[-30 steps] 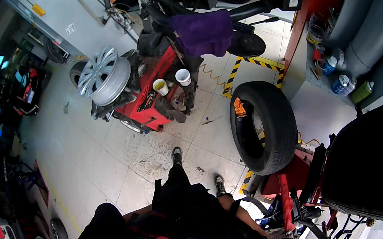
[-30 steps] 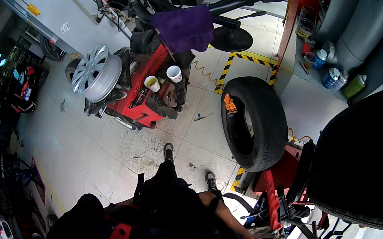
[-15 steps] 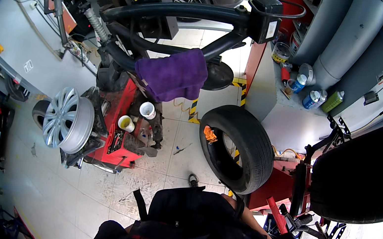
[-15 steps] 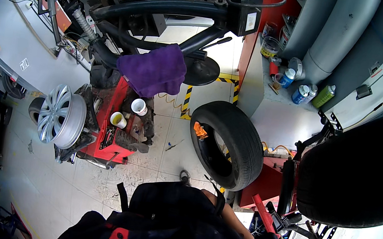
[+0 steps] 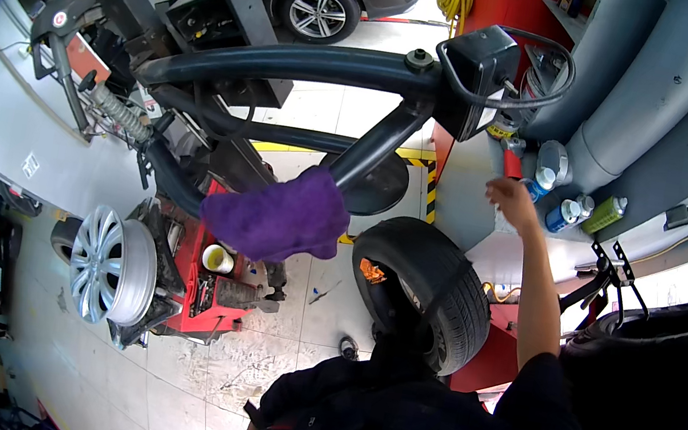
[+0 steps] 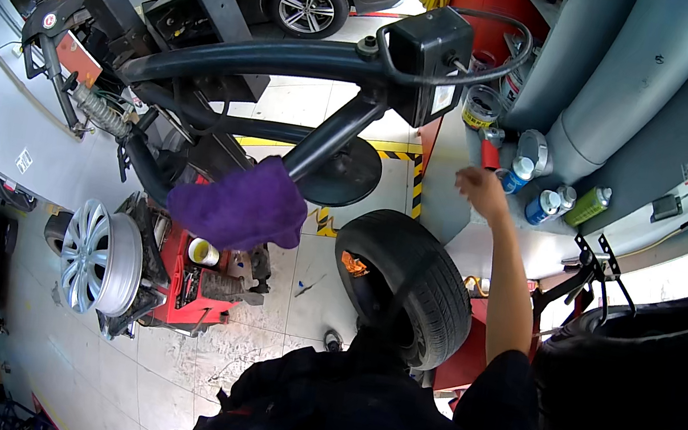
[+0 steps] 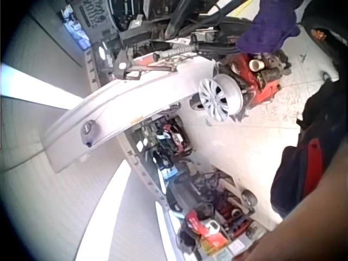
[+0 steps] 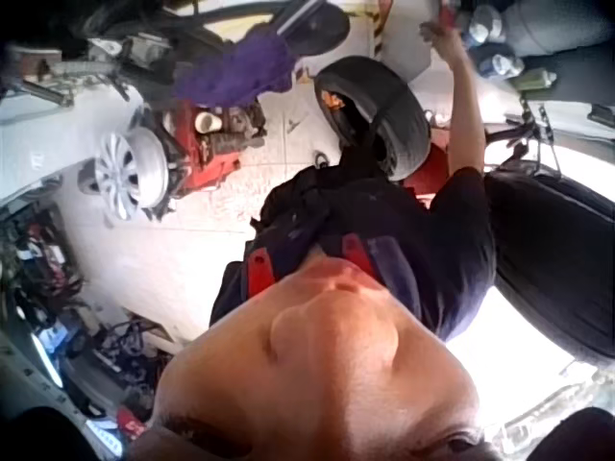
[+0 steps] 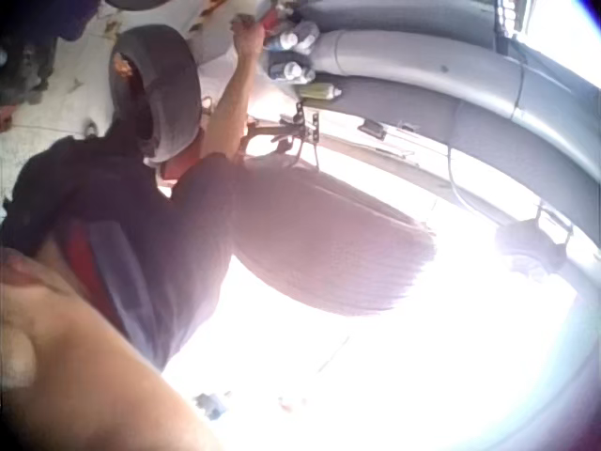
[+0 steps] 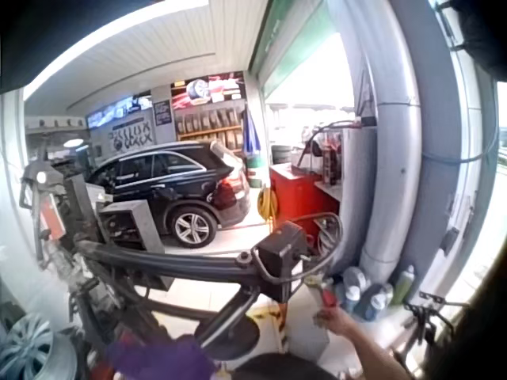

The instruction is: The person works on a tire mounted on a tire changer, handling a small blue valve cap and a silver spray can. They manipulate the tire valve area, apply spray, and adjust the tire on the machine while another person works nearby on a separate wheel.

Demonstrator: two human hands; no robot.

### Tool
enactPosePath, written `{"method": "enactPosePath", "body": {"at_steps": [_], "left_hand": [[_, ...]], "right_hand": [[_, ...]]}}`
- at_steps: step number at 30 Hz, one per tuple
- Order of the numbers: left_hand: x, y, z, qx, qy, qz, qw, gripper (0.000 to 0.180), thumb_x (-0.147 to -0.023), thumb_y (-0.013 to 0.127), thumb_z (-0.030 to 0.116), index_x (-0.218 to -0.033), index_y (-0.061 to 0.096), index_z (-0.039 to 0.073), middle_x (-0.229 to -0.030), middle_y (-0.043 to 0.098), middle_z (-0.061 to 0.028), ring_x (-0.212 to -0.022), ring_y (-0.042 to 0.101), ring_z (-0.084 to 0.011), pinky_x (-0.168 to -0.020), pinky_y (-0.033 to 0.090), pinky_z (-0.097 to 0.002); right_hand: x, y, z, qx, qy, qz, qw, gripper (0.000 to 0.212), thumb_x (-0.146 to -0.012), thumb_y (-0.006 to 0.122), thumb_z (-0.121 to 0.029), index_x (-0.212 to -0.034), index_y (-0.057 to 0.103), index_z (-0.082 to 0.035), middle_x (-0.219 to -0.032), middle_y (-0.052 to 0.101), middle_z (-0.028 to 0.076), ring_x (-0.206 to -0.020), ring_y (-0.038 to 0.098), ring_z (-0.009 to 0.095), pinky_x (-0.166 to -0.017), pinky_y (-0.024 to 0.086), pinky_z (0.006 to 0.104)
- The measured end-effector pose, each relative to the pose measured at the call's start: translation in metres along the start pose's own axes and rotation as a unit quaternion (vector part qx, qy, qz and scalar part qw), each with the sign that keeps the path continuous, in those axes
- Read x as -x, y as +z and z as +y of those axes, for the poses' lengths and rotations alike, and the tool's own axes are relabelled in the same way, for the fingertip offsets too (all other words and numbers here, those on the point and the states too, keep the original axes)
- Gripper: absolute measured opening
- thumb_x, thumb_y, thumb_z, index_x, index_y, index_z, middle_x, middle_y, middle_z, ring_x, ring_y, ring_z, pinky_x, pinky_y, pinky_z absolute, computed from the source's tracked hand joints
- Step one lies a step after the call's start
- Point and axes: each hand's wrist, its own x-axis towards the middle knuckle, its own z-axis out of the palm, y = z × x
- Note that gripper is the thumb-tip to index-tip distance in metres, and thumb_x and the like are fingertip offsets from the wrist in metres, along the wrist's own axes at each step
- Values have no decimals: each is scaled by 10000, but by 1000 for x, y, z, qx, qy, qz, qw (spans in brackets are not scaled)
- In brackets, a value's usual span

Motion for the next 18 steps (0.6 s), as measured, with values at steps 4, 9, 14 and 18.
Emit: {"method": "enactPosePath", "body": {"at_steps": [4, 9, 14, 18], "left_hand": [[6, 10, 16, 22, -29, 46, 998, 333, -863, 624, 266, -1069, 627, 5, -1044, 658, -145, -956, 606, -243, -801, 491, -380], [24, 20, 13, 62, -54, 103, 991, 324, -863, 621, 265, -1059, 633, 7, -1035, 660, -146, -951, 609, -246, -795, 493, -382], [73, 60, -31, 113, -81, 162, 977, 316, -864, 619, 264, -1049, 638, 9, -1026, 663, -148, -945, 612, -248, -790, 494, -384], [120, 117, -75, 115, -104, 188, 970, 310, -864, 617, 264, -1041, 642, 10, -1018, 665, -149, -941, 614, -250, -785, 496, -386]], "right_hand": [[-142, -54, 3, 126, -62, 161, 977, 247, -802, 614, -169, -990, 672, -19, -893, 681, 140, -847, 644, 269, -745, 500, 358], [-239, -62, 7, 303, -12, 116, 946, 315, -808, 606, -235, -1050, 664, -41, -1002, 671, 167, -908, 642, 331, -824, 488, 411], [-286, -42, 52, 316, 40, 63, 946, 338, -835, 596, -252, -1102, 639, -49, -970, 660, 137, -834, 630, 295, -787, 475, 391], [-299, -28, 77, 315, -8, 97, 944, 336, -848, 590, -256, -1113, 626, -54, -950, 642, 122, -814, 610, 270, -761, 464, 372]]}}
